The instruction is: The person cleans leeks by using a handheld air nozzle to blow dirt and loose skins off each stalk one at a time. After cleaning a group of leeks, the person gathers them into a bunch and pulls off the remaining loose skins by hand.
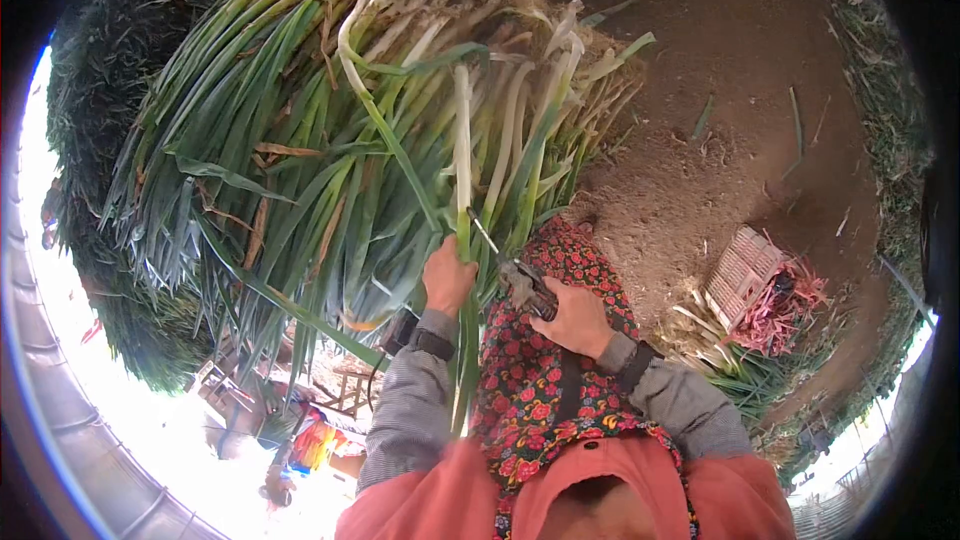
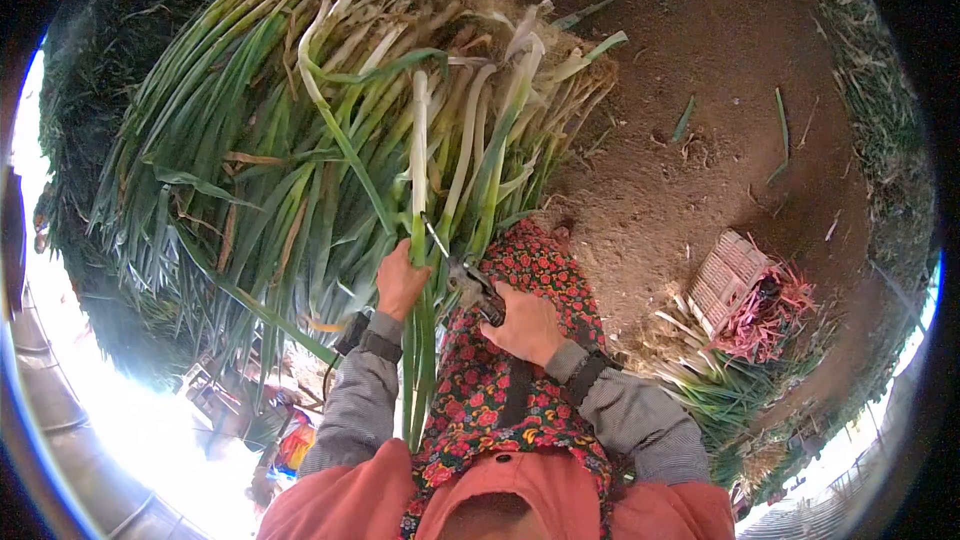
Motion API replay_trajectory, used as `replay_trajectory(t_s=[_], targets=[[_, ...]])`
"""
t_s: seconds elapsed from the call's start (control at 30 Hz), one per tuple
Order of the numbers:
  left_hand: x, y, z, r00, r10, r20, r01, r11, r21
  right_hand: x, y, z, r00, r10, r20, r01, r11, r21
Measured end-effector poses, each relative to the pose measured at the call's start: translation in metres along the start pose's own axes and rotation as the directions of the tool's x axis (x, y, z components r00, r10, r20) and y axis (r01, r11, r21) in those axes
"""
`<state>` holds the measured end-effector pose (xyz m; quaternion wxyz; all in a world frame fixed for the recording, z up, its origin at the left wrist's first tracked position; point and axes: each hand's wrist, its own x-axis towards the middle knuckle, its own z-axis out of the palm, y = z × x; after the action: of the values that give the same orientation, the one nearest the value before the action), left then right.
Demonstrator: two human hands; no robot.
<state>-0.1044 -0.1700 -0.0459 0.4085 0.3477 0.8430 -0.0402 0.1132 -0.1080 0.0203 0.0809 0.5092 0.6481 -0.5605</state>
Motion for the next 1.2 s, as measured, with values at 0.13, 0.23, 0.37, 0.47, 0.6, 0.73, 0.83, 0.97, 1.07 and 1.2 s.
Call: replay_trajectory(t_s=[0.13,0.23,0.37,0.47,0.6,0.73,0.83,0.97,1.07,1.2], targets=[[-0.006,-0.002,0.019,0.998,0.054,-0.037,-0.056,0.997,-0.047,0.054,0.001,0.014,0.998,0.018,-0.064,-0.019,1.0,-0.021],[-0.011,0.002,0.019,0.998,0.053,-0.022,-0.054,0.998,-0.034,0.092,0.005,0.012,0.98,0.075,-0.186,-0.087,0.994,-0.059],[-0.018,0.001,0.017,0.998,0.055,0.0,-0.055,0.998,-0.042,0.019,0.0,-0.002,0.998,0.04,-0.038,-0.042,0.998,-0.045],[-0.026,0.002,0.013,0.999,0.039,0.03,-0.036,0.995,-0.094,0.021,0.012,0.005,0.999,0.02,-0.029,-0.022,0.998,-0.062],[-0.044,-0.008,0.019,0.996,0.082,0.026,-0.078,0.987,-0.139,0.112,0.02,0.011,0.982,0.029,-0.187,-0.055,0.989,-0.138],[-0.05,-0.028,0.024,0.991,0.096,0.097,-0.084,0.988,-0.128,0.096,0.012,-0.001,0.987,0.053,-0.151,-0.064,0.995,-0.071],[-0.054,-0.029,0.021,0.988,0.05,0.148,-0.015,0.973,-0.23,0.059,0.015,0.005,0.994,0.002,-0.106,-0.01,0.997,-0.08],[-0.053,-0.036,0.028,0.99,0.082,0.112,-0.054,0.97,-0.235,0.107,0.017,0.013,0.983,0.021,-0.181,-0.049,0.988,-0.149],[-0.056,-0.039,0.032,0.988,0.076,0.133,-0.049,0.979,-0.199,0.121,0.007,0.005,0.977,0.082,-0.197,-0.112,0.983,-0.147],[-0.059,-0.035,0.032,0.983,0.062,0.174,-0.011,0.961,-0.277,0.069,0.011,0.006,0.989,0.055,-0.135,-0.068,0.993,-0.093]])
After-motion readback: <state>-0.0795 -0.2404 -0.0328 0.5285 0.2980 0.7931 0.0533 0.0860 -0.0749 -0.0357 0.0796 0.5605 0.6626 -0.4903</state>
